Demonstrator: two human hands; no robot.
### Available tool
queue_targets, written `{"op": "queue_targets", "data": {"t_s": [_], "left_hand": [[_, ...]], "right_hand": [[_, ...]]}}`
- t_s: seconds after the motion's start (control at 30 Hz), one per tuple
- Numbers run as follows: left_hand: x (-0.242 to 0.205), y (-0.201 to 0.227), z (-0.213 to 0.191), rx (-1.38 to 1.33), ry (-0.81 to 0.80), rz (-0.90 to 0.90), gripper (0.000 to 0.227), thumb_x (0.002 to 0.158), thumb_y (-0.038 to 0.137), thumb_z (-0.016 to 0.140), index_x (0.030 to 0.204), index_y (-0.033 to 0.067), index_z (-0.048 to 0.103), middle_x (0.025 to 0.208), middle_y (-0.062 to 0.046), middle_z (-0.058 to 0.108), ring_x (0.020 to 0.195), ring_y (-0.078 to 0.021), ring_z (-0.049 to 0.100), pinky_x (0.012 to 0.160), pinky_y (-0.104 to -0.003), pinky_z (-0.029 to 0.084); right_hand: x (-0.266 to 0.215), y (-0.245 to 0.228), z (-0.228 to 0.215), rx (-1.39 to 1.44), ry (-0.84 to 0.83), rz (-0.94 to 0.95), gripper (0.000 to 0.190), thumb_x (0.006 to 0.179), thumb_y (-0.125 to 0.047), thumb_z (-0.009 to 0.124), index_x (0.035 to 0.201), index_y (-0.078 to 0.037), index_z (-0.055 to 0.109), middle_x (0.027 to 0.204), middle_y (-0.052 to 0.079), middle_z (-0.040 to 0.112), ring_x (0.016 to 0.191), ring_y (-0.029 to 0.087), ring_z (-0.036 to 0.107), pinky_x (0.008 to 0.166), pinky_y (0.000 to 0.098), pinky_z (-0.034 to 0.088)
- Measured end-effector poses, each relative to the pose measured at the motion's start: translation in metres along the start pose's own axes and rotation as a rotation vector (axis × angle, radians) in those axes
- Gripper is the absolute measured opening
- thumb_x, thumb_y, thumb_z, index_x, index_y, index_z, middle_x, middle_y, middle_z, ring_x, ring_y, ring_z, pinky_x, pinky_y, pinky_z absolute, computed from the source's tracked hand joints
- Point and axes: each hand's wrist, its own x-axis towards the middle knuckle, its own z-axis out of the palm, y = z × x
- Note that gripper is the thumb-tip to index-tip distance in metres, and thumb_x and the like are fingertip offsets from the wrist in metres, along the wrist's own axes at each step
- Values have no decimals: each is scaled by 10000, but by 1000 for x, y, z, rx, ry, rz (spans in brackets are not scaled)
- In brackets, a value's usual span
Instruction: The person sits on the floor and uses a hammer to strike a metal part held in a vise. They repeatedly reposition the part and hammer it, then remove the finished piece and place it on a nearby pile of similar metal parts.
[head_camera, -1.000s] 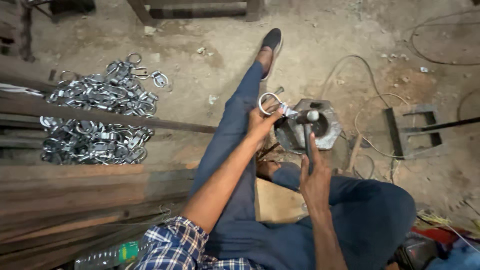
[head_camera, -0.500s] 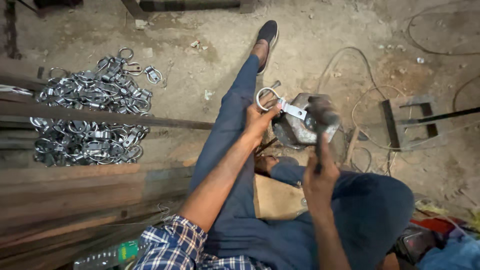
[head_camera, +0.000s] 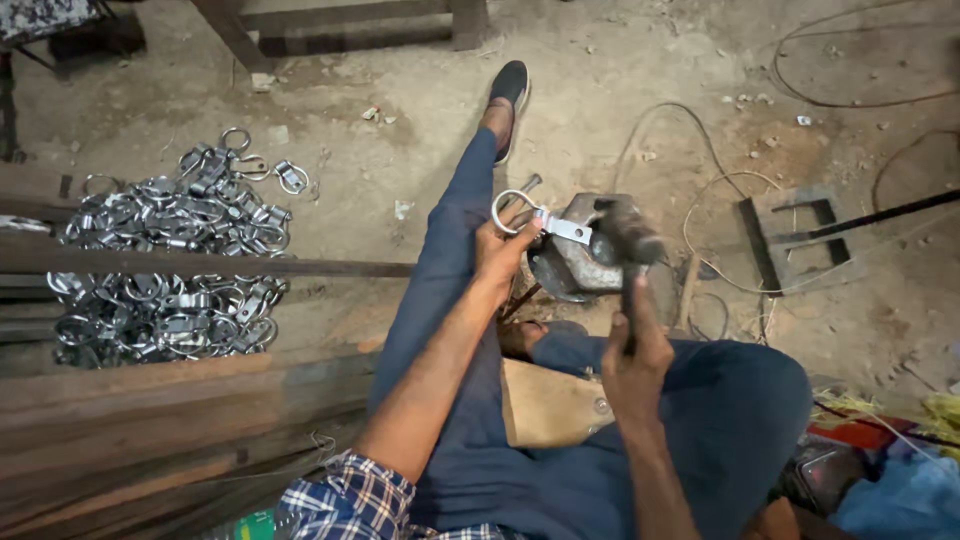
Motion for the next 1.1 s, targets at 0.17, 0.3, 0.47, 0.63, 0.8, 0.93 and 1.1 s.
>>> {"op": "queue_targets", "data": {"t_s": [0.17,0.3,0.47,0.63,0.8,0.93,1.1], "left_hand": [[-4,7,-3,-32,11,-21,531,895,53,762,1403,-6,619,1176,-103,750,1020,-141,695,876,-283,557],[-2,9,-6,25,36,-9,480,900,61,777,1353,-39,655,1160,-92,756,1015,-130,697,884,-274,555],[-1,8,-6,75,46,31,467,900,69,774,1342,-25,658,1142,-74,761,996,-113,699,877,-256,554],[-2,11,-6,61,46,45,455,922,69,765,1350,-49,667,1140,-86,762,984,-116,692,862,-258,551],[-2,13,-4,53,55,20,511,889,62,767,1373,-27,630,1145,-79,755,990,-117,690,859,-258,547],[-4,15,-6,105,49,35,474,906,67,772,1352,-36,648,1150,-82,754,1012,-118,687,884,-257,541],[-3,10,-7,95,45,48,459,898,80,774,1337,-12,676,1126,-78,756,984,-123,691,868,-278,555]], "right_hand": [[10,-12,6,-50,36,-191,537,1022,17,527,1550,-43,453,1340,331,627,1156,459,681,944,440,526],[18,-14,10,-92,-247,78,548,1009,-58,550,1550,-103,483,1122,327,664,966,494,660,810,473,500],[20,1,10,-94,-184,-137,485,1097,-111,540,1577,-115,466,1245,331,670,1044,493,654,823,479,504],[9,16,9,-132,-88,5,533,1047,-85,564,1570,-148,482,827,187,645,655,302,609,658,435,478],[12,12,6,-93,15,53,554,1039,-53,590,1572,-146,468,764,168,609,580,298,539,598,425,439],[14,-12,11,-199,-8,-279,557,1093,-70,558,1626,-156,420,1004,259,649,851,369,640,774,430,502],[15,-11,3,-150,-238,192,563,1021,-93,573,1566,-171,456,1013,296,681,616,374,647,664,510,488]]}}
